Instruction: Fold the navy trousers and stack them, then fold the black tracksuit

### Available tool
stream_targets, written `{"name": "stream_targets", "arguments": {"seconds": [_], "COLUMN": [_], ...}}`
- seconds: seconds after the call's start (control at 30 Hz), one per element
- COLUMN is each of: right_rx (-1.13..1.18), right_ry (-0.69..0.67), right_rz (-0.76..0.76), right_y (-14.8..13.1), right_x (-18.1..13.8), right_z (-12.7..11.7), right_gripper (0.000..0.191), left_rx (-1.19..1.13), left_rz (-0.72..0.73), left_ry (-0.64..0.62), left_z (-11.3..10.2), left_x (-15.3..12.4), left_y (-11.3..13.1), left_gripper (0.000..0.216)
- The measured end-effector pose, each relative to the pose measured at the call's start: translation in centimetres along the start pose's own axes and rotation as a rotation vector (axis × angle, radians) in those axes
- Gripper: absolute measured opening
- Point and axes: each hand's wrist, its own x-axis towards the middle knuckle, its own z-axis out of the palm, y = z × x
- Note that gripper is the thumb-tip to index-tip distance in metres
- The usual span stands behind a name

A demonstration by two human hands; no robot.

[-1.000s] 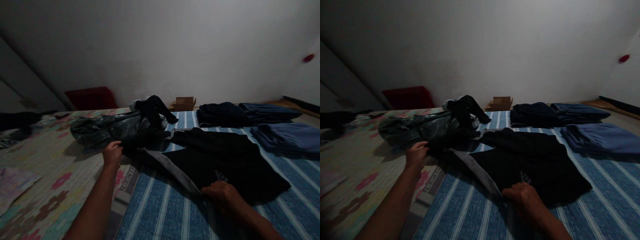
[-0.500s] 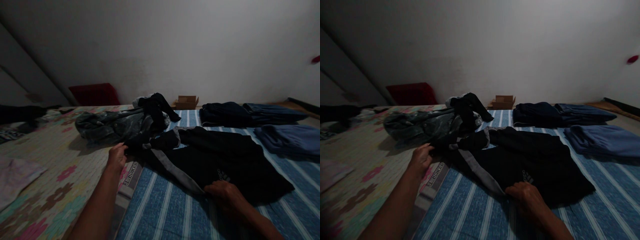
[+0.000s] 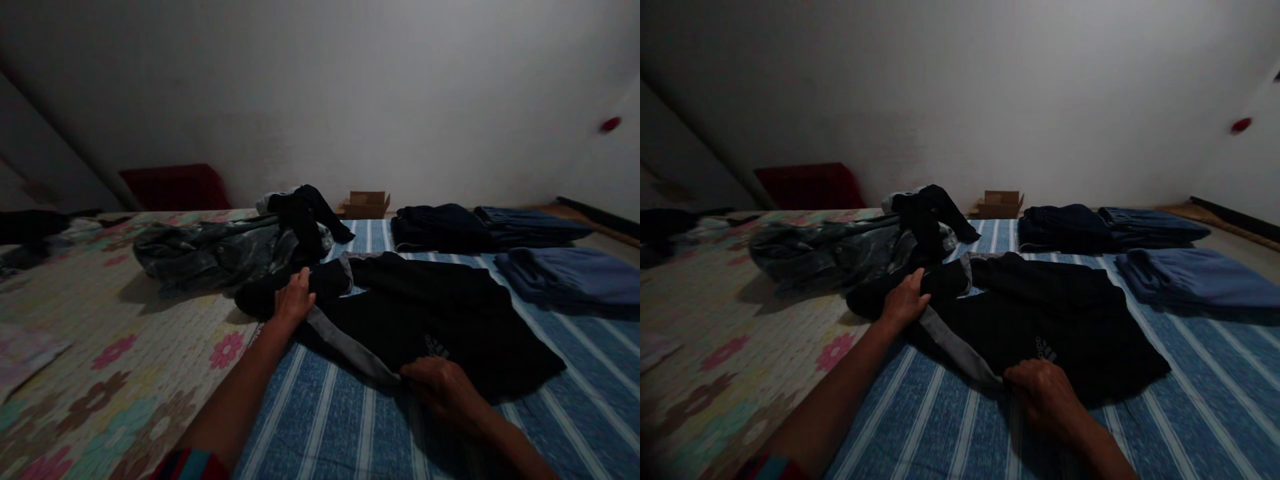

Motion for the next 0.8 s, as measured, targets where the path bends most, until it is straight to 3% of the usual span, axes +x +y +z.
{"name": "stream_targets", "arguments": {"seconds": [0.07,0.17,0.27,0.4,0.5,0.63,0.8], "right_rx": [0.022,0.014,0.006,-0.005,0.009,0.038,0.099], "right_ry": [-0.003,0.000,0.000,0.020,0.033,0.038,0.030], "right_rz": [0.000,0.011,0.021,0.021,0.022,0.021,0.026], "right_y": [-0.2,-0.3,-0.1,0.2,0.3,0.3,0.0], "right_x": [0.0,0.1,0.1,0.2,0.2,0.1,0.1], "right_z": [-0.2,-0.3,-0.1,0.3,0.4,0.3,-0.5], "right_gripper": [0.023,0.023,0.023,0.022,0.022,0.020,0.020], "left_rx": [0.017,0.005,-0.028,-0.134,-0.225,-0.279,-0.246], "left_rz": [-0.021,-0.003,0.011,0.114,0.268,0.390,0.380], "left_ry": [-0.080,-0.144,-0.114,0.039,0.077,-0.003,-0.122], "left_z": [0.3,0.6,0.2,-1.1,-1.4,0.4,3.1], "left_x": [1.5,3.7,5.5,7.3,8.1,7.8,6.2], "left_y": [1.1,2.4,3.6,5.3,6.3,6.7,6.2], "left_gripper": [0.061,0.043,0.027,0.040,0.053,0.065,0.068]}}
